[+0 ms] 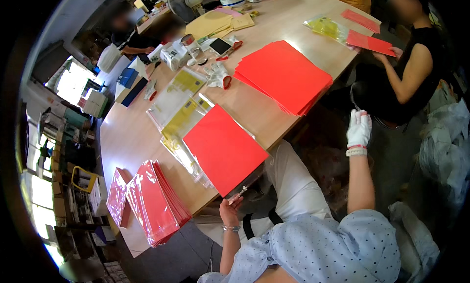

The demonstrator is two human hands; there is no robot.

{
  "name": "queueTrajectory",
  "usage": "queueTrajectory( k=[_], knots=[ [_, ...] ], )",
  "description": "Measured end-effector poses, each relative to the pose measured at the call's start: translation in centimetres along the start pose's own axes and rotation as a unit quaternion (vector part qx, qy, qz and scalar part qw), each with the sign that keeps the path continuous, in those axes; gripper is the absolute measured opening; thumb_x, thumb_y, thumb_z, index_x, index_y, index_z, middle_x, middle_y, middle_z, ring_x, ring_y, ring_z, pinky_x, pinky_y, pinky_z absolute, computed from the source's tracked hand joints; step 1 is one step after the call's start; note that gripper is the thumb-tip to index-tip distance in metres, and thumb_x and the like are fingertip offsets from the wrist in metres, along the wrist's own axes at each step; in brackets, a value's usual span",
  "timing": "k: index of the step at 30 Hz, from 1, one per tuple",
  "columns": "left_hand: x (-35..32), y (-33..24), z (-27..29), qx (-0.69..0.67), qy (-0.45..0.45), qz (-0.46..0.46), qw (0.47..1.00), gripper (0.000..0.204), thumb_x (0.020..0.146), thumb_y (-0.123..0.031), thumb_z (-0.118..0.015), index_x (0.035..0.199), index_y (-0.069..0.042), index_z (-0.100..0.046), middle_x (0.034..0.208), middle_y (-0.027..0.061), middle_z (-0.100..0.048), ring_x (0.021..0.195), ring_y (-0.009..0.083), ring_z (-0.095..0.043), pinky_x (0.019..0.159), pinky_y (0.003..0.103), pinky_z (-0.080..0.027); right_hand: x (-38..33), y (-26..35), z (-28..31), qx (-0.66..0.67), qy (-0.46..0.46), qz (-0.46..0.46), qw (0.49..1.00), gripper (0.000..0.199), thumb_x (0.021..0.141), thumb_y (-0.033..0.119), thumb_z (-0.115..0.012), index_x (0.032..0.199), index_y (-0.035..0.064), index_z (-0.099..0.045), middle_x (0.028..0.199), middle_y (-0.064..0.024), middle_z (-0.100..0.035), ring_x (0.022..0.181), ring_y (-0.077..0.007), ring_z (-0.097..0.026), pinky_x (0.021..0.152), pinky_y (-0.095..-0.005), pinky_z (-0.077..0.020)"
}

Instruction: The person sits at a table and repeatedly places red envelopes into clear plastic sleeves. They pick up an envelope, slide it into a sleeve, and place the packaged item onto a growing stack on the table. Another person works alongside them on the same task.

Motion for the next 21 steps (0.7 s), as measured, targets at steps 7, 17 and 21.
queueTrajectory(
  k=[7,17,21],
  knots=[
    [-3.7,-7.0,-3.4,0.653,-0.145,-0.513,0.538,0.024,0.072,-0.006,-0.069,0.093,-0.002,-0.059,0.113,0.0154,-0.046,0.087,0.0268,-0.053,0.071,0.034,-0.046,-4.2,3.6,-12.9,0.062,0.124,0.111,0.984,0.039,0.075,0.015,-0.057,0.114,0.0085,-0.052,0.113,-0.0128,-0.052,0.101,-0.0300,-0.054,0.082,-0.0368,-0.0463],
    [0.5,-8.3,-3.9,0.589,-0.084,-0.365,0.716,0.021,0.081,-0.020,-0.065,0.072,-0.004,-0.054,0.058,0.0095,-0.057,0.050,0.0250,-0.056,0.050,0.034,-0.045,-1.1,14.8,-13.1,0.046,0.117,0.226,0.966,0.011,0.079,0.022,-0.056,0.075,0.0112,-0.056,0.070,-0.0111,-0.059,0.067,-0.0304,-0.060,0.058,-0.0396,-0.0481],
    [-0.2,-7.8,-2.4,0.565,-0.178,-0.267,0.760,0.022,0.083,-0.019,-0.064,0.078,-0.001,-0.051,0.060,0.0114,-0.060,0.051,0.0195,-0.059,0.051,0.031,-0.047,-1.8,16.1,-11.9,0.011,0.071,0.069,0.995,0.023,0.079,0.025,-0.056,0.084,0.0035,-0.050,0.066,-0.0154,-0.060,0.062,-0.0335,-0.060,0.055,-0.0442,-0.0471]
  ],
)
Point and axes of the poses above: each hand's wrist, its own x-axis towards the middle knuckle, its own z-axis out of the back of the hand, y = z × x, the point moved 5 cm from there along x, towards the middle knuckle
